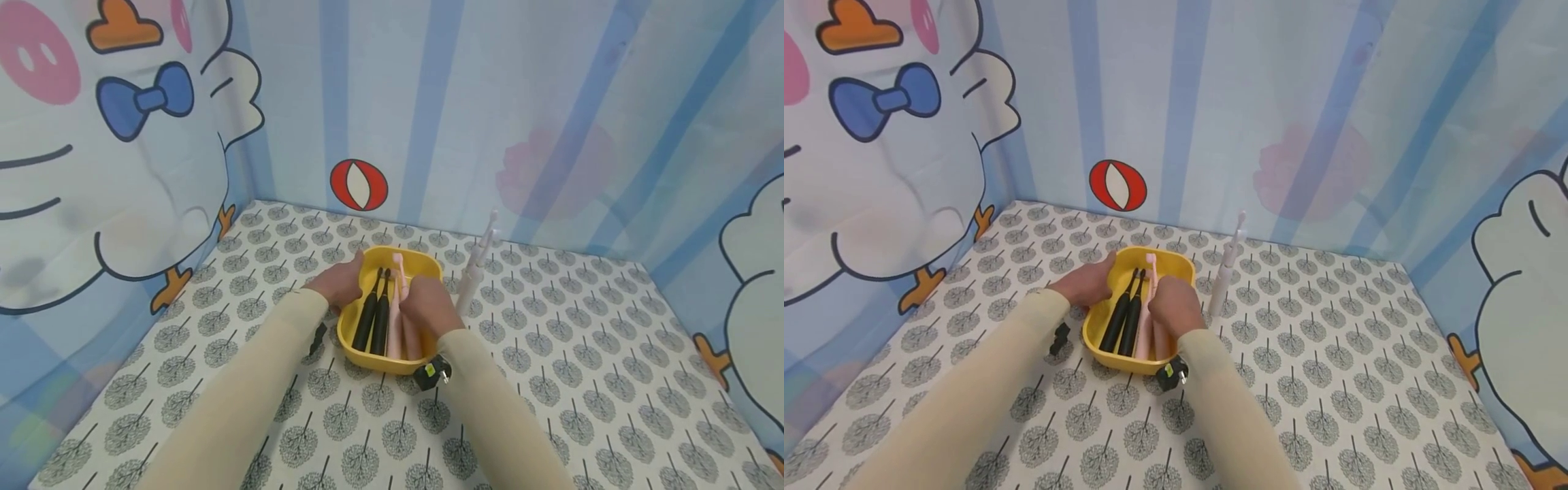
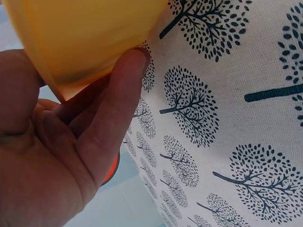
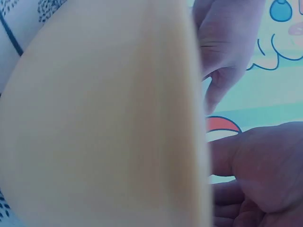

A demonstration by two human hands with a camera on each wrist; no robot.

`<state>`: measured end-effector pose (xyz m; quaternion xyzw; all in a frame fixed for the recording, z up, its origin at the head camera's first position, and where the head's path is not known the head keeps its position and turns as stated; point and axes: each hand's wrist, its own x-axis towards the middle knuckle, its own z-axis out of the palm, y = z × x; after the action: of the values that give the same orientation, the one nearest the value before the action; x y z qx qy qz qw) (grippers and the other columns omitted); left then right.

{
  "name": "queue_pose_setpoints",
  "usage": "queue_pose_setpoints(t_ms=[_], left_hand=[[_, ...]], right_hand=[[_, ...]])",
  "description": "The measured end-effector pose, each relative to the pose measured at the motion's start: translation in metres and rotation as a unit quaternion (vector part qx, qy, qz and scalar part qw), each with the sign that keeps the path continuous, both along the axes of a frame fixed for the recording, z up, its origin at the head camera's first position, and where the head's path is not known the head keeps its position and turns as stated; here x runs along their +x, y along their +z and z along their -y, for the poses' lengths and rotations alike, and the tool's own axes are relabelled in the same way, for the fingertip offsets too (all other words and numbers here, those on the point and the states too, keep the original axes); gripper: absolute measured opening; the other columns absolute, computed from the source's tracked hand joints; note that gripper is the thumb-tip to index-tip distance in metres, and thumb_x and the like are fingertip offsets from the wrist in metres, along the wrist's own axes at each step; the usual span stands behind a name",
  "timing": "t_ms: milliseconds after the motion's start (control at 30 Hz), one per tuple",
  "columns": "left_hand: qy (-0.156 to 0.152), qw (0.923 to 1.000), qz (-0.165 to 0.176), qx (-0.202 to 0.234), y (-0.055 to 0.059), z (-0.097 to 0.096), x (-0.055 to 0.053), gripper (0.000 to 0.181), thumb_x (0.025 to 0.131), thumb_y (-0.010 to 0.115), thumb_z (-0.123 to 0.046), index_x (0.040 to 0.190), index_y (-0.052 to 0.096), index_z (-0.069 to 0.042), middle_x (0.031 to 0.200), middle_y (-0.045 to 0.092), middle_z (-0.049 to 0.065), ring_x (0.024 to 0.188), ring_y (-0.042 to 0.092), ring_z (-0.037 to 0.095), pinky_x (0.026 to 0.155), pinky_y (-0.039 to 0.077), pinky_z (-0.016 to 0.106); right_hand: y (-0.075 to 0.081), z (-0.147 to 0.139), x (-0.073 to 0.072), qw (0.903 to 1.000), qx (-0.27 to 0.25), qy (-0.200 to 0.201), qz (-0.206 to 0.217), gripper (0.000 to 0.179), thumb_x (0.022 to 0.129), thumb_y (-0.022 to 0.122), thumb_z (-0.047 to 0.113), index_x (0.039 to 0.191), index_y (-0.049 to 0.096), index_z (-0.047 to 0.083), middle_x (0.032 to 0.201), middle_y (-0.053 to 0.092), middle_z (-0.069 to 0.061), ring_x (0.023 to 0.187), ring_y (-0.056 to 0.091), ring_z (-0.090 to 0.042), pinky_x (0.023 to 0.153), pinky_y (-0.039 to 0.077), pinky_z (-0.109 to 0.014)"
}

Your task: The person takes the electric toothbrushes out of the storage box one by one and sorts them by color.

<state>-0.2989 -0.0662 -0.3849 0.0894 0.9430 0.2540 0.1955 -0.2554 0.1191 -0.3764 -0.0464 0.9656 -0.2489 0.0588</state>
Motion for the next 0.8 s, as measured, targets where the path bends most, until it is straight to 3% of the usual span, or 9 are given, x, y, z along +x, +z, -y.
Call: queue_pose_setpoints(t_ms=[233,333,500,667,800], left_hand=[[-0.003,1.0,0.002,0.0,0.002,0.0,0.001,0.082,0.1,0.047,-0.007,0.156,-0.012,-0.015,0.133,0.052,0.02,0.073,0.065,0.022,0.056,0.057,0.035],[-0.004,1.0,0.001,0.001,0.003,-0.001,0.003,0.082,0.1,0.047,-0.007,0.156,-0.012,-0.014,0.133,0.052,0.02,0.073,0.065,0.022,0.057,0.058,0.035],[-0.002,1.0,0.003,0.007,0.003,-0.001,0.004,0.082,0.1,0.047,-0.006,0.155,-0.013,-0.015,0.136,0.05,0.021,0.073,0.065,0.022,0.057,0.058,0.036],[0.003,1.0,0.004,0.0,0.003,-0.001,0.003,0.083,0.1,0.047,-0.007,0.156,-0.013,-0.016,0.136,0.05,0.02,0.072,0.065,0.022,0.057,0.057,0.035],[0.002,1.0,0.002,-0.002,0.001,-0.001,0.001,0.083,0.1,0.048,-0.007,0.156,-0.013,-0.016,0.134,0.051,0.02,0.068,0.064,0.021,0.056,0.057,0.035]], right_hand=[[0.004,-0.004,0.002,0.9994,-0.029,-0.012,-0.016,0.014,0.085,0.067,0.012,0.074,0.062,0.005,0.065,0.058,-0.005,0.056,0.052,-0.017,0.05,0.046,-0.027],[0.004,-0.006,0.001,0.999,-0.032,-0.02,-0.024,0.012,0.086,0.068,0.013,0.087,0.068,0.001,0.072,0.062,-0.006,0.058,0.056,-0.017,0.05,0.048,-0.026],[0.003,-0.01,0.0,0.9971,-0.059,-0.036,-0.032,0.029,0.087,0.068,0.014,0.111,0.069,-0.001,0.091,0.068,-0.01,0.066,0.061,-0.018,0.051,0.052,-0.026],[0.0,-0.014,0.001,0.9938,-0.092,-0.04,-0.047,0.037,0.087,0.068,0.015,0.122,0.066,0.002,0.106,0.069,-0.012,0.077,0.064,-0.018,0.058,0.054,-0.025],[-0.001,-0.018,0.004,0.9897,-0.123,-0.038,-0.062,0.039,0.088,0.068,0.015,0.125,0.064,0.003,0.108,0.068,-0.011,0.083,0.065,-0.02,0.063,0.056,-0.028]])
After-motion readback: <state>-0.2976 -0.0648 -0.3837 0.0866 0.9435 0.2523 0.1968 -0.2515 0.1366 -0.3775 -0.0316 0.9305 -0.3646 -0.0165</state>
